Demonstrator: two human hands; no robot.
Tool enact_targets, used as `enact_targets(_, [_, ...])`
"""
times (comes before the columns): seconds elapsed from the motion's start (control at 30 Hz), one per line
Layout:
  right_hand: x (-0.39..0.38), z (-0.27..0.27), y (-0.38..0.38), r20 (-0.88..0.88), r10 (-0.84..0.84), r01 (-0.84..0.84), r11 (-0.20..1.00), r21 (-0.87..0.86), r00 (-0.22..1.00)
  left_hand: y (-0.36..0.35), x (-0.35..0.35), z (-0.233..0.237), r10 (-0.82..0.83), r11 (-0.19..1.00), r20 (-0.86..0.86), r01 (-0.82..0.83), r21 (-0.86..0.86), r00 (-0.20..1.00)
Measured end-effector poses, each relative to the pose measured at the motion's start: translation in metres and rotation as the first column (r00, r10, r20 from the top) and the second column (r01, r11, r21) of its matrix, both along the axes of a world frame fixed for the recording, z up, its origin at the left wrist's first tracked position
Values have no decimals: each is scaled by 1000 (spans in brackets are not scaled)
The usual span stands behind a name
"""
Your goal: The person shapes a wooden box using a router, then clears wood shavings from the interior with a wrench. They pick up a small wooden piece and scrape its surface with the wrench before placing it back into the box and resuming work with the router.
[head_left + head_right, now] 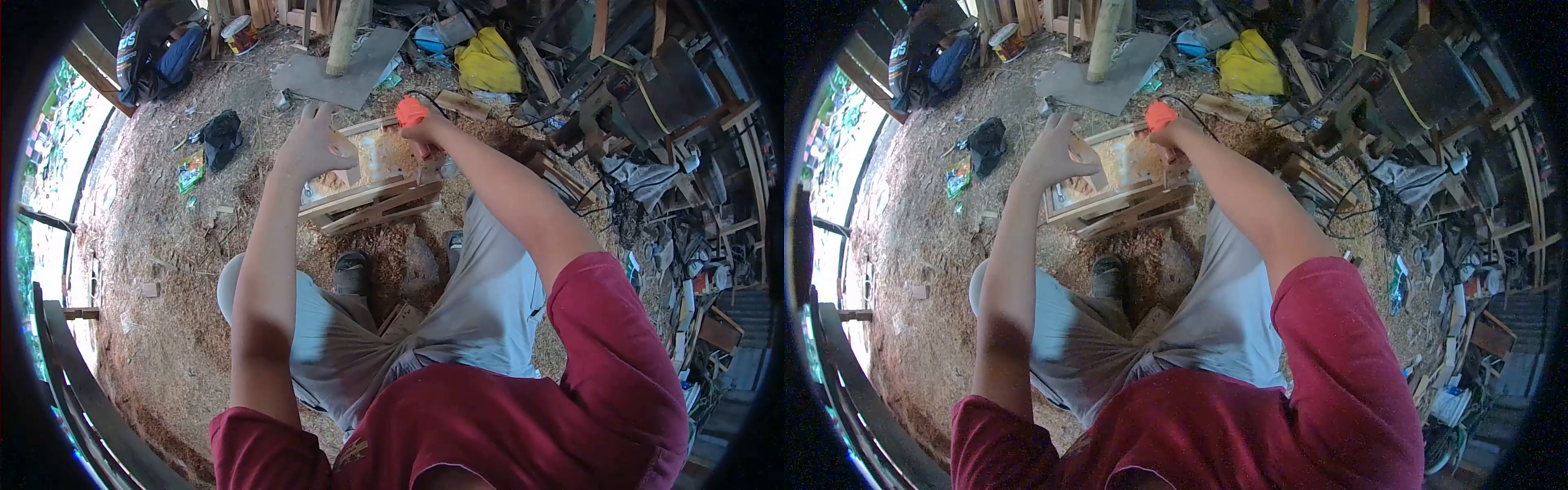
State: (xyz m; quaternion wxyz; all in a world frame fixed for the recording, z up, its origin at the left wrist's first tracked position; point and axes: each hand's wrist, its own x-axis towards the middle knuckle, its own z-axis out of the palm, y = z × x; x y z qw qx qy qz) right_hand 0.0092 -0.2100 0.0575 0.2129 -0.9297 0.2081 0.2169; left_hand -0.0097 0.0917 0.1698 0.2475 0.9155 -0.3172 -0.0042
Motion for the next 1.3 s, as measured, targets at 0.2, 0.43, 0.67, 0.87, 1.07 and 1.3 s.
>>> enact_targets(0.2, [-5,-3,7,38,-20,21,999,-29,999,1,-1,4,24,998,-50,-21,66,998])
enact_targets(0.43, [-6,0,11,2,-18,18,1000,1,1000,4,1,-1,16,998,-21,-14,66,1000])
enact_targets(0.67, [3,-7,13,-152,33,-32,999,12,988,6,-2,-1,10,998,-9,-10,58,1000])
enact_targets(0.87, [3,-11,11,-160,43,-40,999,19,986,9,-5,0,11,999,-22,-11,34,1000])
enact_targets(1.07, [-20,29,26,-85,20,-23,999,-27,996,14,-6,-2,34,997,-15,-32,68,999])
enact_targets(1.3, [-27,24,24,-32,44,-45,998,-50,999,19,-15,9,46,997,-47,-43,60,998])
